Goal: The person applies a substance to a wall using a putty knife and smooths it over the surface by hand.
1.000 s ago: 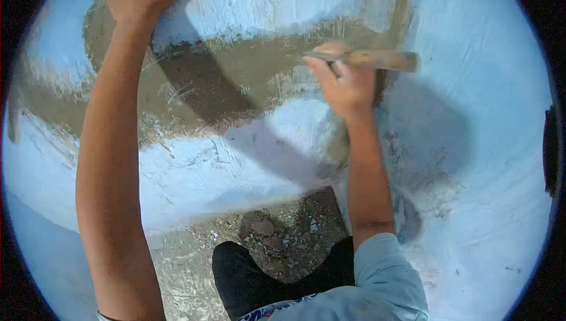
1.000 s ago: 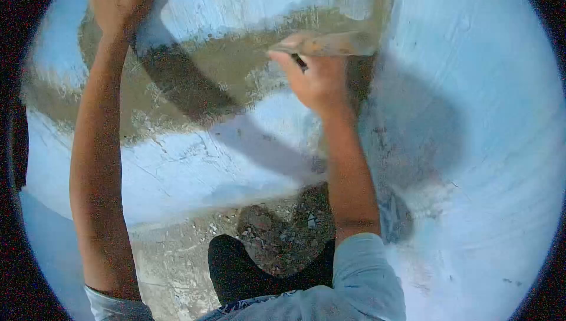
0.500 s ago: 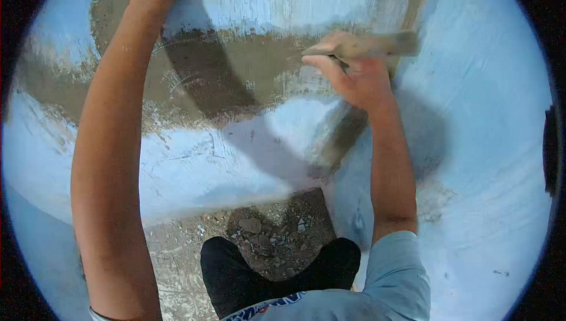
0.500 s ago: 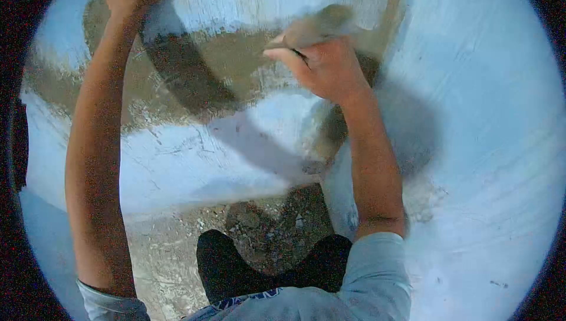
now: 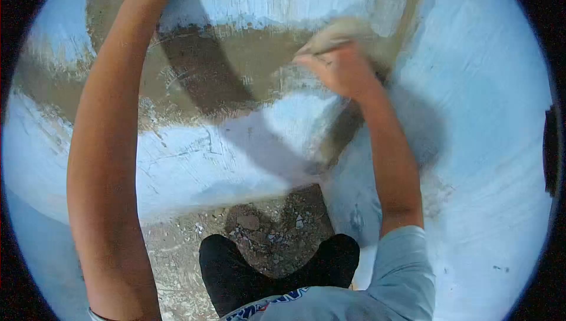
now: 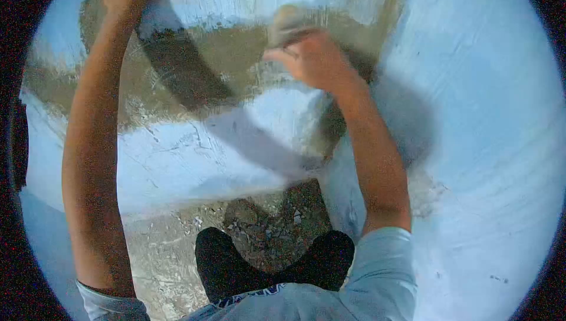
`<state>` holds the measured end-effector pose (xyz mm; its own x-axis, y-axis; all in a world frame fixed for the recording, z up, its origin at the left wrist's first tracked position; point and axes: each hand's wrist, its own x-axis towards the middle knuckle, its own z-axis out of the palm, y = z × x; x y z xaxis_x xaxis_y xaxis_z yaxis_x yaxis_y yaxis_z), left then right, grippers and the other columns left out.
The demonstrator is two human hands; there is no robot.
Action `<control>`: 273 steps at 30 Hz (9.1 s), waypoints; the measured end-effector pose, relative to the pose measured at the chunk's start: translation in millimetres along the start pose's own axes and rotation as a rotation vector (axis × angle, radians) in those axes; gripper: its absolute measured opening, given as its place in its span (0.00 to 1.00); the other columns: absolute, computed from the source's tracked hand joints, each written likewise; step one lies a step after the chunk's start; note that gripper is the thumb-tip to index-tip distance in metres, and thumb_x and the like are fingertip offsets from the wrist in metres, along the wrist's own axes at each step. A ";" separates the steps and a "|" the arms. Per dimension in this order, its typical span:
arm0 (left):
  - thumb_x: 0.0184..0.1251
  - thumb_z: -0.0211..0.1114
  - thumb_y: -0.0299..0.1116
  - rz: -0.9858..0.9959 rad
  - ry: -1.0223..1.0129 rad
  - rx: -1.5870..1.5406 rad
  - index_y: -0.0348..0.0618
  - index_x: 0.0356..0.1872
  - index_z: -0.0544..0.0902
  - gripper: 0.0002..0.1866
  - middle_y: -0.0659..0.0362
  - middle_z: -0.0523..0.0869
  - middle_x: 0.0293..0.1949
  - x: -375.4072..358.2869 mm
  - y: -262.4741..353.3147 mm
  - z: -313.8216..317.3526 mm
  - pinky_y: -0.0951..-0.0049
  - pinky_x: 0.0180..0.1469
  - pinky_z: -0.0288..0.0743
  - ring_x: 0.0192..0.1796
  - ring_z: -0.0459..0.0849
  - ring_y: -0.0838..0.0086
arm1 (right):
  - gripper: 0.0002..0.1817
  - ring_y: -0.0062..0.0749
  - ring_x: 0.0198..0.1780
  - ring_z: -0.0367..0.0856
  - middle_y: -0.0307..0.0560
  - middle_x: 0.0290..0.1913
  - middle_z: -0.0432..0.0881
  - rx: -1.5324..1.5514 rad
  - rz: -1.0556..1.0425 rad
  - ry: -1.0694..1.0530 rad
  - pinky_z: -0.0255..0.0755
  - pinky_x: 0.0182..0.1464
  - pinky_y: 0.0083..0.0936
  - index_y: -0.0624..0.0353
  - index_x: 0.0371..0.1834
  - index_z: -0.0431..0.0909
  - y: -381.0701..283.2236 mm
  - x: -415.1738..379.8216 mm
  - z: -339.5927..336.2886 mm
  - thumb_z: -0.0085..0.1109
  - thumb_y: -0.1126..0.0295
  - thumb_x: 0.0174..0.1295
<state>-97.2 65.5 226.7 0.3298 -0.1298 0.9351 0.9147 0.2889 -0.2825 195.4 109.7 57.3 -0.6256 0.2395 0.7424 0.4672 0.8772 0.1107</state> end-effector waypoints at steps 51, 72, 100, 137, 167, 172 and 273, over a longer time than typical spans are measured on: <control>0.81 0.50 0.54 0.001 -0.051 -0.015 0.62 0.82 0.66 0.32 0.58 0.61 0.84 2.5 3.2 -6.7 0.46 0.85 0.42 0.85 0.56 0.54 | 0.13 0.37 0.38 0.90 0.50 0.41 0.90 0.105 0.539 0.734 0.83 0.42 0.30 0.57 0.52 0.88 -81.0 -38.4 51.0 0.72 0.73 0.65; 0.84 0.49 0.53 -0.033 -0.095 0.162 0.63 0.83 0.65 0.30 0.60 0.60 0.85 3.6 12.6 -11.9 0.50 0.86 0.41 0.86 0.54 0.59 | 0.03 0.39 0.32 0.85 0.50 0.32 0.85 -0.001 0.570 0.951 0.78 0.35 0.30 0.59 0.37 0.85 -117.9 -10.8 107.7 0.70 0.78 0.62; 0.82 0.27 0.69 0.068 -0.197 -0.191 0.50 0.85 0.58 0.43 0.40 0.57 0.83 7.0 -3.5 -8.1 0.29 0.79 0.49 0.84 0.54 0.37 | 0.07 0.53 0.35 0.85 0.54 0.37 0.82 0.088 0.603 0.885 0.81 0.38 0.42 0.58 0.39 0.80 -110.1 -17.0 101.6 0.67 0.78 0.61; 0.82 0.49 0.58 -0.013 -0.154 0.249 0.63 0.83 0.63 0.33 0.60 0.57 0.86 4.8 9.6 -11.1 0.48 0.86 0.39 0.87 0.51 0.58 | 0.06 0.36 0.29 0.84 0.45 0.26 0.80 0.066 0.606 0.840 0.76 0.30 0.29 0.53 0.36 0.80 -99.7 -14.2 121.3 0.59 0.67 0.73; 0.80 0.28 0.72 0.061 -0.214 -0.194 0.50 0.85 0.59 0.46 0.39 0.58 0.83 10.1 -3.1 -12.7 0.27 0.78 0.49 0.83 0.55 0.36 | 0.03 0.40 0.32 0.84 0.51 0.32 0.84 -0.038 0.507 0.809 0.77 0.35 0.31 0.58 0.37 0.83 -88.6 -33.5 77.9 0.68 0.72 0.66; 0.81 0.45 0.61 -0.014 -0.164 -0.086 0.58 0.84 0.63 0.36 0.53 0.58 0.85 7.6 7.5 -15.4 0.40 0.83 0.45 0.86 0.53 0.51 | 0.02 0.52 0.34 0.83 0.51 0.33 0.83 -0.147 0.787 0.959 0.78 0.36 0.40 0.56 0.35 0.83 -69.8 -19.3 68.8 0.65 0.73 0.66; 0.80 0.51 0.56 -0.068 -0.197 0.003 0.62 0.84 0.61 0.35 0.58 0.56 0.86 10.5 15.1 -29.3 0.46 0.86 0.36 0.87 0.50 0.55 | 0.09 0.52 0.39 0.88 0.58 0.38 0.87 -0.204 0.563 0.751 0.80 0.44 0.40 0.64 0.42 0.85 -36.3 -32.4 29.3 0.65 0.67 0.69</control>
<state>-73.1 40.7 226.0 0.2147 0.0387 0.9759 0.9327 0.2884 -0.2166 180.5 82.3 9.9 0.2537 0.2125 0.9437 0.7208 0.6091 -0.3309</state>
